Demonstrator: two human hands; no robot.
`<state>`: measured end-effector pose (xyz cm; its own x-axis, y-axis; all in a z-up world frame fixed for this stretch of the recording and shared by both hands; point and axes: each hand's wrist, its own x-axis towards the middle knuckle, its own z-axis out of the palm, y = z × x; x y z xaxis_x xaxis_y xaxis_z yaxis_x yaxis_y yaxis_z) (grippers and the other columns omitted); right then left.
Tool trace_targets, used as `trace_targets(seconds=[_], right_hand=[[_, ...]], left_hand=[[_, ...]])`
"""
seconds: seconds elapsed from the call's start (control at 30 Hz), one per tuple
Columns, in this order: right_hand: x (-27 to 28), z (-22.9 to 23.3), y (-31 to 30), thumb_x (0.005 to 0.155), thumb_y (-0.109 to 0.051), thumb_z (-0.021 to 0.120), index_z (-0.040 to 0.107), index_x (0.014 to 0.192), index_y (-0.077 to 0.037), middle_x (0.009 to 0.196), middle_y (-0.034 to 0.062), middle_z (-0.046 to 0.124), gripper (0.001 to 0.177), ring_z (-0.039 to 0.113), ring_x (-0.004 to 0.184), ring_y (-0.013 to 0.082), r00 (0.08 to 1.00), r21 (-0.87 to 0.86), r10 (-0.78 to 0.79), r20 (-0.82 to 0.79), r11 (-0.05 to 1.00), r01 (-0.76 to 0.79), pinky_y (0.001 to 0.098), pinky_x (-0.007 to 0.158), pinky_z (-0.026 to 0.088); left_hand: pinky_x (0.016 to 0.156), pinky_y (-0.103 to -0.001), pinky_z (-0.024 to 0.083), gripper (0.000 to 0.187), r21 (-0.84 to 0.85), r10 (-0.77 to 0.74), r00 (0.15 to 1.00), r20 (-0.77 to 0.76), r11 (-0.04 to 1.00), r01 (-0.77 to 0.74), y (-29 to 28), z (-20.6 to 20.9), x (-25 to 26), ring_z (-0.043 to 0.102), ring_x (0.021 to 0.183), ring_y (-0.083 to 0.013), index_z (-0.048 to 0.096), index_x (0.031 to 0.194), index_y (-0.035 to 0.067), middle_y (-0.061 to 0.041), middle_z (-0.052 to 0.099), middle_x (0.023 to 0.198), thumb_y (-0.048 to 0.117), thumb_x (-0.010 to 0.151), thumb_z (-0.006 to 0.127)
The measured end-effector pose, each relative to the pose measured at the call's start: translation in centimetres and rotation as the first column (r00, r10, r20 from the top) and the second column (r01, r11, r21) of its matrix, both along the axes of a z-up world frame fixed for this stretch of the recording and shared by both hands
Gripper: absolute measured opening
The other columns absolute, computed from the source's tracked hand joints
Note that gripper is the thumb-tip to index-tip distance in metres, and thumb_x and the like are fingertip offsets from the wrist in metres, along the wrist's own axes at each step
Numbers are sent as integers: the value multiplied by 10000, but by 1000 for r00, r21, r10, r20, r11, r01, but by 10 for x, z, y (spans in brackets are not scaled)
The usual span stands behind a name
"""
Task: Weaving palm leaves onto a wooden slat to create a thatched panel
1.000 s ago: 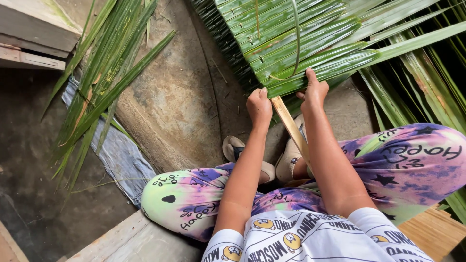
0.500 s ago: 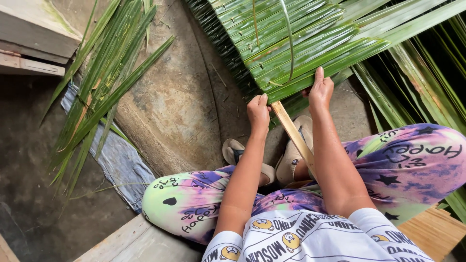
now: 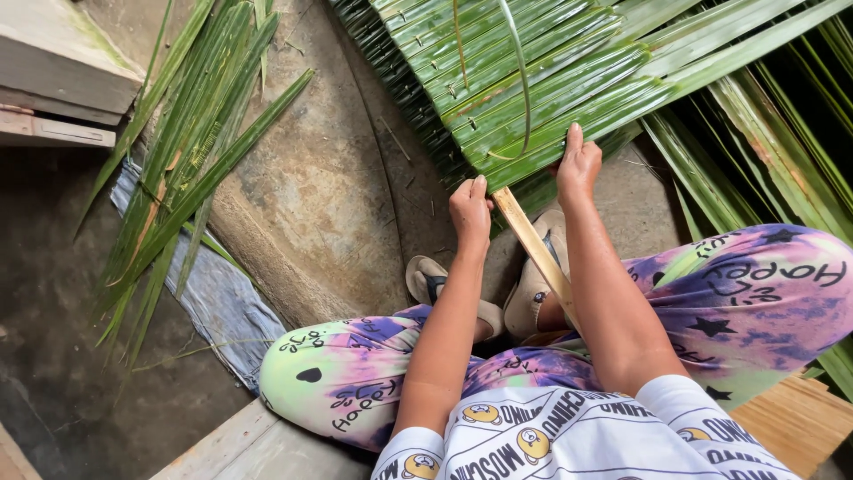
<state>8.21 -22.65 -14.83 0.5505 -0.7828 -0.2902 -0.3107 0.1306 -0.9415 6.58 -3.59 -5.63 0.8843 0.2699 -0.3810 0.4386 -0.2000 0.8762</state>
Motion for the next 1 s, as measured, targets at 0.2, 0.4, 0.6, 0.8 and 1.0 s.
trace_targets(seconds=[0.2,0.4,0.6,0.8,1.0], right_hand=[[13,11,4,1035,-409,666,668,828,-7,574,146,624,452,630,419,219,993,79,-15,117,997,6,346,401,576],[19,19,7,1022,-389,689,649,840,-16,581,148,615,417,631,409,219,981,130,-63,182,991,39,326,380,565],[14,12,0,1044,-476,665,659,813,0,553,179,631,529,646,396,242,998,86,30,59,996,-35,372,382,571],[-3,36,26,984,-569,725,622,1062,112,697,247,650,693,695,508,278,986,225,132,-105,969,-106,429,464,629],[-3,68,74,791,-470,952,621,1006,121,813,201,606,711,662,602,251,986,286,111,-121,955,-73,369,520,631]], left_hand=[[432,-246,397,254,-97,22,1000,-11,995,-23,3,32,-2,483,449,-100,685,691,143,-42,549,500,292,896,674],[521,-333,573,218,-336,40,995,-87,939,-67,-7,46,16,621,655,-151,706,869,29,-89,630,740,244,866,745],[562,-389,560,279,-445,175,979,-102,872,-203,-4,-65,38,642,713,-190,689,931,-36,-112,615,783,131,767,839],[545,-343,550,296,-465,304,945,-118,824,-324,-21,-32,34,656,649,-203,689,894,-59,-134,619,738,72,680,846],[525,-318,546,254,-414,309,947,-91,853,-318,-31,11,26,659,627,-176,706,858,-41,-111,614,709,77,680,842]])
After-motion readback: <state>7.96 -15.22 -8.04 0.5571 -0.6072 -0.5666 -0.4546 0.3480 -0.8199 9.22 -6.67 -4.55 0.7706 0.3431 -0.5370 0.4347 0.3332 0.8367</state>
